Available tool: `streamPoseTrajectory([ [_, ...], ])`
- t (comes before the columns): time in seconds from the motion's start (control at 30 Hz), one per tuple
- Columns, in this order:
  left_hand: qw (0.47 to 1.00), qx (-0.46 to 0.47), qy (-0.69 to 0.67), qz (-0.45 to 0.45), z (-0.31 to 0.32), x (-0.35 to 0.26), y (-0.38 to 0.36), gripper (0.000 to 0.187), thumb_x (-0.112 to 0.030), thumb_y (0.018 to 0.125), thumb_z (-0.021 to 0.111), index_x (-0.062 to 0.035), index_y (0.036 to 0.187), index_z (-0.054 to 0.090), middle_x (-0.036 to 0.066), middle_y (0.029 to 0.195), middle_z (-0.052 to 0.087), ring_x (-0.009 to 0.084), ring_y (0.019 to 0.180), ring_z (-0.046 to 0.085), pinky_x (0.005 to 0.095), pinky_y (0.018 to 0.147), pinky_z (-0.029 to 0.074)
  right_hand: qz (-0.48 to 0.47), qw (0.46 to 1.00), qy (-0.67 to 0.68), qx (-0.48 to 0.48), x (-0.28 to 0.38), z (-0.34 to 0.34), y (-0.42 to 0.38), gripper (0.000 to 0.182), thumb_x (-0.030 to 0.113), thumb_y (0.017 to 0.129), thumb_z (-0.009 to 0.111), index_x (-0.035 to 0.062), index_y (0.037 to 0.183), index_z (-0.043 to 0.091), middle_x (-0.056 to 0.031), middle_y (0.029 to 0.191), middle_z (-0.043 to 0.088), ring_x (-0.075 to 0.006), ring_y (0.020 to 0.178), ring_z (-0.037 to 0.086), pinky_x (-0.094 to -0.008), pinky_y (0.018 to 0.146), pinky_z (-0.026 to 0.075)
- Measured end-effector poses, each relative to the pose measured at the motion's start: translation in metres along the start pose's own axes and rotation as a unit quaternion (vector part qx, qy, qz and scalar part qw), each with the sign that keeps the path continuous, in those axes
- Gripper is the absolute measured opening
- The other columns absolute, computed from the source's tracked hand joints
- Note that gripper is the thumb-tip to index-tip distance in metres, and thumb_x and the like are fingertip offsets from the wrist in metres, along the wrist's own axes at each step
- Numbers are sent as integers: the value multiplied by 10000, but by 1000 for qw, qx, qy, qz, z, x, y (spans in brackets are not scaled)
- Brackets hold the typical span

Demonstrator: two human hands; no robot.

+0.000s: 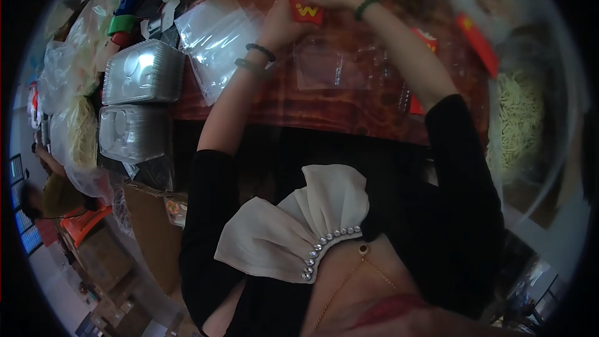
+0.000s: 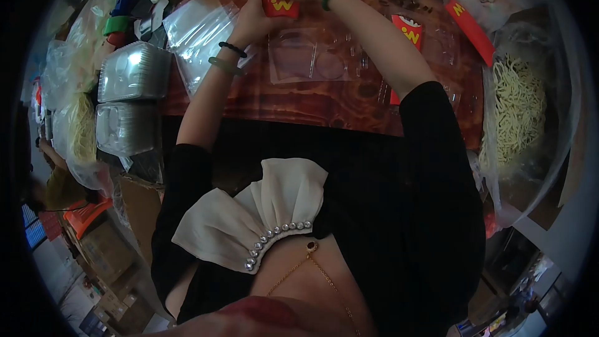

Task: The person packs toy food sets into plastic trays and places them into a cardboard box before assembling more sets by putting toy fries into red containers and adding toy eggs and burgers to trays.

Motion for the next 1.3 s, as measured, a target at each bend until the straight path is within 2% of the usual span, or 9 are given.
streamPoseTrajectory([
  [0.13,998,-15,-64,25,5,8,-3,1032,-295,606,834,42,1372,230,203,1218,520,277,1095,552,345,904,461,54,998,3,-43,35,-32,-22,209,183,832,600,79,1011,620,-95,992,633,-261,924,601,-345,812,472],
  [0.37,999,-32,-8,37,4,2,0,908,-294,619,826,11,1334,357,204,1267,484,290,1116,538,350,905,459,30,994,7,-101,-31,-11,-41,212,173,855,573,105,1051,614,-71,997,634,-250,901,599,-326,767,479],
  [0.43,997,-46,7,54,8,4,3,838,-338,588,812,22,1250,444,225,1253,465,364,1159,470,392,957,415,-1,988,-120,-100,-26,-5,-41,220,175,877,534,131,1081,605,-55,1021,629,-240,955,579,-373,819,439],
  [0.63,997,12,54,49,2,-3,11,808,-391,590,809,13,1216,496,242,1262,463,381,1169,462,398,953,417,-11,989,-121,-82,-17,4,-25,231,170,880,514,143,1093,601,-55,1042,624,-240,999,560,-413,856,394],
  [0.73,990,43,115,75,1,1,18,811,-399,642,797,-11,1270,460,222,1267,474,317,1107,540,375,891,475,-15,989,-125,-72,-13,6,-17,239,168,882,502,149,1100,598,-55,1055,621,-240,1025,549,-437,878,366],
  [0.87,994,6,68,79,2,8,19,826,-373,634,813,-5,1267,430,207,1197,525,292,1059,569,359,867,487,-20,989,-132,-60,-10,6,-8,250,164,884,485,159,1110,594,-55,1071,618,-239,1061,534,-469,907,330],
  [0.93,999,32,-16,22,2,8,16,875,-359,617,830,4,1273,380,188,1133,566,267,1022,585,345,846,492,-21,989,-135,-52,-9,7,-6,256,162,885,477,163,1115,592,-55,1080,616,-239,1078,527,-485,921,312],
  [1.07,999,17,16,-27,-2,2,13,908,-375,602,836,20,1265,356,176,1094,590,264,1016,588,341,843,489,-28,989,-141,-40,-6,7,-1,266,160,887,465,170,1122,589,-55,1092,613,-239,1105,516,-509,943,284],
  [1.3,999,23,12,-32,0,6,14,917,-354,600,838,37,1272,351,185,1114,582,263,999,589,335,847,479,138,981,-106,89,25,-5,3,351,257,858,416,174,1156,582,-63,1076,629,-252,1059,557,-530,950,292],
])
Point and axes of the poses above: each hand's wrist, its own y-axis towards the middle knuckle, its own z-axis out of the palm, x = y × z, the point moved 2 cm from there along y, towards the middle knuckle
